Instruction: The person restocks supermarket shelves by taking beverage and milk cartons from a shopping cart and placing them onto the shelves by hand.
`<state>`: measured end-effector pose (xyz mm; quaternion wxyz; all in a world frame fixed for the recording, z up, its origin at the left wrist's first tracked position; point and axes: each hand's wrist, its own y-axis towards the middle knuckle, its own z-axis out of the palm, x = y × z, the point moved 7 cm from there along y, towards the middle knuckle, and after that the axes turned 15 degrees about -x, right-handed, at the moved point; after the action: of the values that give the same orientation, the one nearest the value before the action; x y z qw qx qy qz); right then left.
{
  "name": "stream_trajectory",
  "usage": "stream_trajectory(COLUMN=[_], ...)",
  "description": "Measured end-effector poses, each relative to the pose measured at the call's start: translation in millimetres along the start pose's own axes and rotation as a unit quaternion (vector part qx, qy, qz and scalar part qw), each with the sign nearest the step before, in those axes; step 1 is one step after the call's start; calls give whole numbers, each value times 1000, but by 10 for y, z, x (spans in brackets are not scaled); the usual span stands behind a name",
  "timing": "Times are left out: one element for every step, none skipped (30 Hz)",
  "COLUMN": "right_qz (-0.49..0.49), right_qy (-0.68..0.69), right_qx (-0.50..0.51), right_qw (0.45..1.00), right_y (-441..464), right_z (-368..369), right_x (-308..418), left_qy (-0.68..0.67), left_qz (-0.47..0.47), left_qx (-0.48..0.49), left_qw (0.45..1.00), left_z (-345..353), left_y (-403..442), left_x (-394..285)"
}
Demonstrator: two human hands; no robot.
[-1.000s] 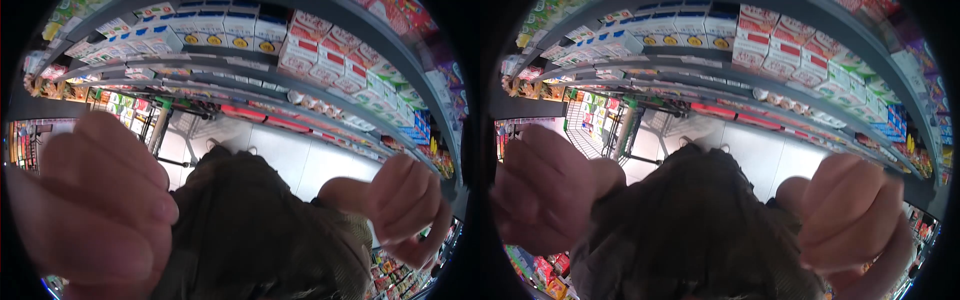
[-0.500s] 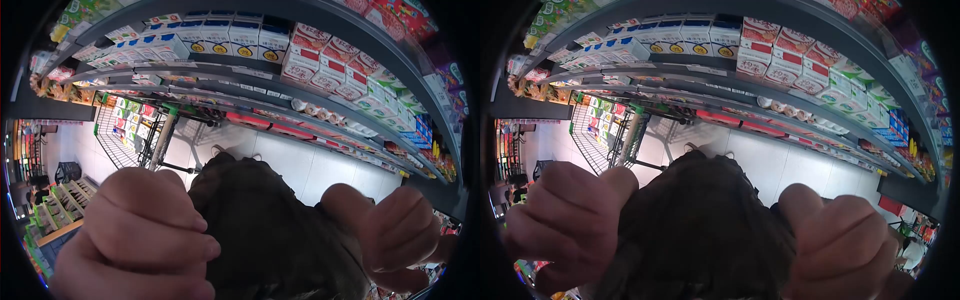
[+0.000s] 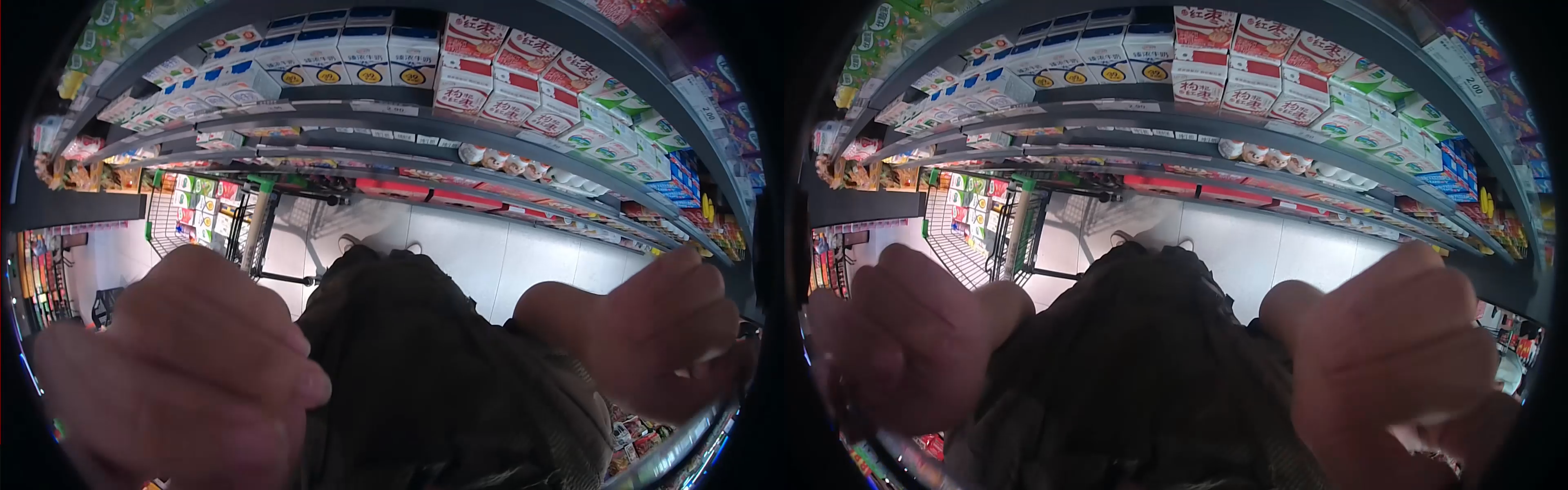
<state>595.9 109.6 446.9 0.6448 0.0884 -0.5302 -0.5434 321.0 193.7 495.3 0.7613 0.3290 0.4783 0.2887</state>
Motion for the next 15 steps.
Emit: stream_trajectory(right_qz=[3, 8, 15, 25, 32, 44, 49, 57, 22, 17, 15, 14, 15, 14, 15], right_qy=[-14, -24, -38, -53, -68, -84, -91, -96, -77, -63, -57, -49, -41, -33, -22], right_qx=[-12, -26, -39, -53, -70, -85, -92, -102, -73, -65, -52, -39, -24, -5, 14], right_qw=[1000, 999, 998, 997, 995, 992, 990, 989, 994, 996, 997, 998, 999, 999, 1000], right_y=[-28, -59, -114, -159, -195, -231, -267, -311, -290, -311, -313, -310, -300, -281, -265], right_z=[-21, -30, -45, -63, -73, -82, -108, -136, -189, -215, -193, -177, -151, -130, -94], right_x=[-12, -27, -45, -73, -99, -127, -130, -141, -45, -32, -22, -19, -2, 31, 30], left_qy=[-9, -16, -21, -17, -11, 4, 45, 108, 162, 135, 169, 185, 213, 228, 294], left_qz=[-11, -22, -36, -52, -67, -87, -92, -99, -109, -139, -126, -163, -205, -246, -256], left_qx=[-3, -6, -9, -11, -12, -14, -2, 18, 5, -6, 7, -30, 5, 14, 46], left_qw=[1000, 1000, 999, 998, 998, 996, 995, 989, 981, 981, 978, 969, 955, 942, 920], left_z=[16, 55, 65, 63, 33, -45, -183, -258, -389, -495, -613, -757, -873, -1042, -1173], left_y=[-37, -89, -147, -220, -307, -425, -569, -683, -821, -960, -1112, -1300, -1463, -1671, -1853], left_x=[59, 110, 181, 267, 367, 476, 586, 688, 791, 917, 1035, 1174, 1310, 1475, 1618])
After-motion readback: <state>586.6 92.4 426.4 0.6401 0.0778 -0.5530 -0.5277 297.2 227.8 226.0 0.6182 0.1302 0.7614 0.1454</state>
